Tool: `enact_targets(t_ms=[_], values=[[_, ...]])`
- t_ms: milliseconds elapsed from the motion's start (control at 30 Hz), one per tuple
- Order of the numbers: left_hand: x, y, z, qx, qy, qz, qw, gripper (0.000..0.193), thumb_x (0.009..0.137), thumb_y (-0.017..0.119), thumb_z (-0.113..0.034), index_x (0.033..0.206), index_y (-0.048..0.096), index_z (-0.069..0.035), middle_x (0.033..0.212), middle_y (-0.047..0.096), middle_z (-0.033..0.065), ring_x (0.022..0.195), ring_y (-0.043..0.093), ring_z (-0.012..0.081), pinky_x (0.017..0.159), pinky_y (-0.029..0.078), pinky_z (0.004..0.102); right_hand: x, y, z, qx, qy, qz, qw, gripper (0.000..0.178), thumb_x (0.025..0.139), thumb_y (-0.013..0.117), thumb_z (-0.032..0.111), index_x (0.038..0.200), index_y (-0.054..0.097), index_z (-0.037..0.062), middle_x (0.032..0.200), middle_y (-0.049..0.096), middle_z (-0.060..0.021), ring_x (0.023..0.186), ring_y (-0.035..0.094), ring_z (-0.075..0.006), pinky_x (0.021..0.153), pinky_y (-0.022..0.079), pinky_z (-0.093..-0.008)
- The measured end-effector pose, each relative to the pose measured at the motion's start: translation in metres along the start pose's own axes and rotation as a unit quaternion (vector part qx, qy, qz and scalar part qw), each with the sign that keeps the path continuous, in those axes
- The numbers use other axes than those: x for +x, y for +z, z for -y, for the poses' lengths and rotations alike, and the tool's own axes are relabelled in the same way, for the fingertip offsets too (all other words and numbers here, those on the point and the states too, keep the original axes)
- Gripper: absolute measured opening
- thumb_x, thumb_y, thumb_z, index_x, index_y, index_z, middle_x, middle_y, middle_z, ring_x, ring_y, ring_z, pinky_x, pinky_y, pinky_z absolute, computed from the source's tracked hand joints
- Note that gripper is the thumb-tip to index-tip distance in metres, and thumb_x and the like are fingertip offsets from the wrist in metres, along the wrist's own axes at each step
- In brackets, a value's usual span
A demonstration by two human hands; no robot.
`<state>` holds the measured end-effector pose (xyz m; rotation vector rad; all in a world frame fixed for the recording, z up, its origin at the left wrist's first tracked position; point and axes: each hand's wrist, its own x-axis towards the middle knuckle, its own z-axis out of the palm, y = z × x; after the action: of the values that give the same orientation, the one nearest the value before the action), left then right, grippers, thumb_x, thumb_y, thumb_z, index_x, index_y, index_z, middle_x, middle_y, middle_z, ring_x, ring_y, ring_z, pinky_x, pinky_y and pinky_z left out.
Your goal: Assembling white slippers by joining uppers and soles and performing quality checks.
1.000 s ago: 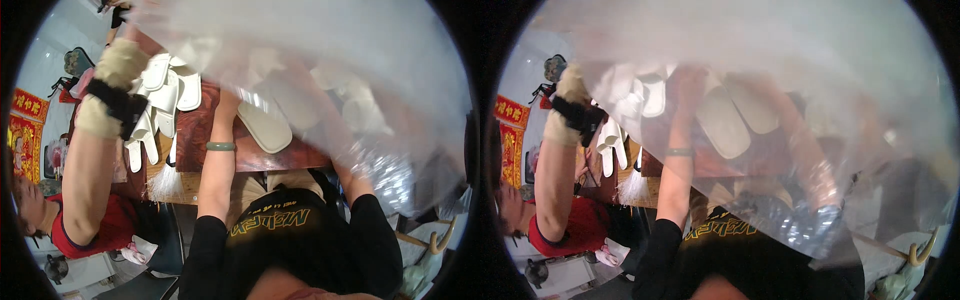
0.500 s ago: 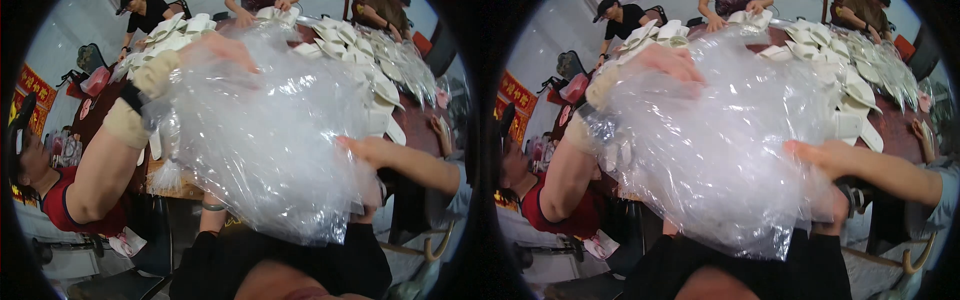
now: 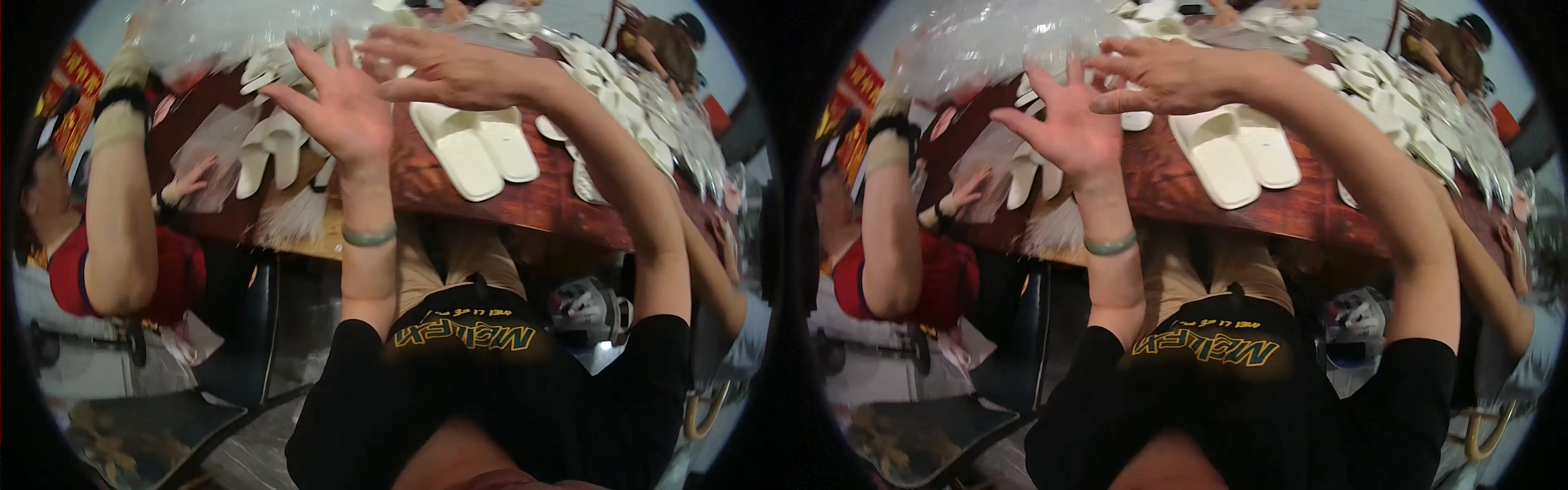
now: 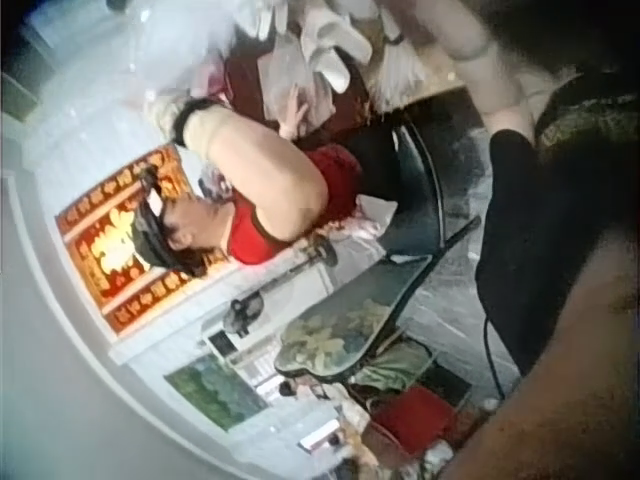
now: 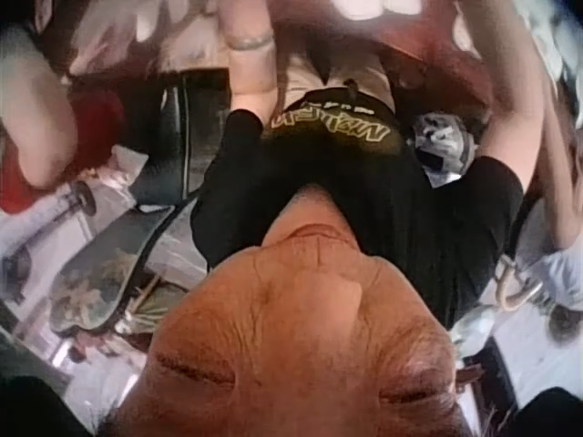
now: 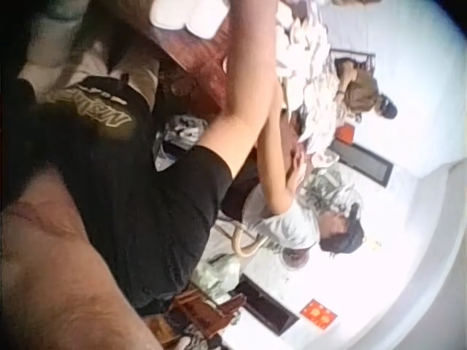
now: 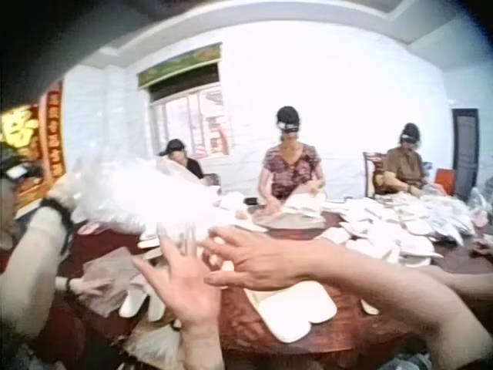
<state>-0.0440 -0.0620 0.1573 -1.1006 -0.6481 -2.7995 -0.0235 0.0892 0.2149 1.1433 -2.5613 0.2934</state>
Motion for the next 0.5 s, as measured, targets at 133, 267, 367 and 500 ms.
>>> enact_targets(t_ms=[133,267,367,500], values=[[0.022,-0.059,-0.026,0.188,0.009,-0.095,0.978,0.092,0.081,0.037,-0.074,0.147,-0.001,-0.022,0.15,0.007,0.0216,0.131,0.024,0.0423,0.105,0.023,0.0529,0.028,0.071,-0.011,-0.188,-0.038,-0.043,0.981,0.052,0.089,0.056,0.025,0.135,0.037,0.0104,0.143,0.031,-0.0172,0.127,0.038,-0.0344,0.102,0.036,-0.0414],[-0.018,-0.095,0.0,0.484,-0.104,-0.14,0.858,0.039,0.095,0.045,-0.037,0.115,0.055,-0.004,0.111,0.058,0.0069,0.104,0.052,0.0171,0.09,0.038,0.0335,-0.031,0.079,-0.026,-0.119,0.006,-0.066,0.991,0.046,0.077,0.057,0.008,0.122,0.049,0.0065,0.13,0.044,-0.018,0.11,0.052,-0.0328,0.086,0.047,-0.0426],[-0.046,-0.097,0.037,0.649,-0.159,0.014,0.744,0.03,0.093,0.049,-0.028,0.09,0.061,0.0,0.076,0.062,0.0107,0.069,0.054,0.0152,0.066,0.045,0.0293,-0.088,0.08,-0.066,-0.093,0.246,-0.08,0.962,0.042,0.075,0.055,0.0,0.116,0.054,0.0048,0.122,0.05,-0.0213,0.113,0.049,-0.0352,0.09,0.045,-0.0426],[-0.061,-0.036,0.108,0.662,-0.271,0.187,0.673,0.038,0.093,0.049,-0.033,0.095,0.058,0.004,0.09,0.06,0.0245,0.085,0.059,0.0295,0.075,0.044,0.0412,-0.144,0.121,-0.156,-0.142,0.429,-0.209,0.867,0.027,0.076,0.057,0.012,0.101,0.055,0.0014,0.102,0.054,-0.0191,0.099,0.052,-0.0374,0.086,0.043,-0.0462]])
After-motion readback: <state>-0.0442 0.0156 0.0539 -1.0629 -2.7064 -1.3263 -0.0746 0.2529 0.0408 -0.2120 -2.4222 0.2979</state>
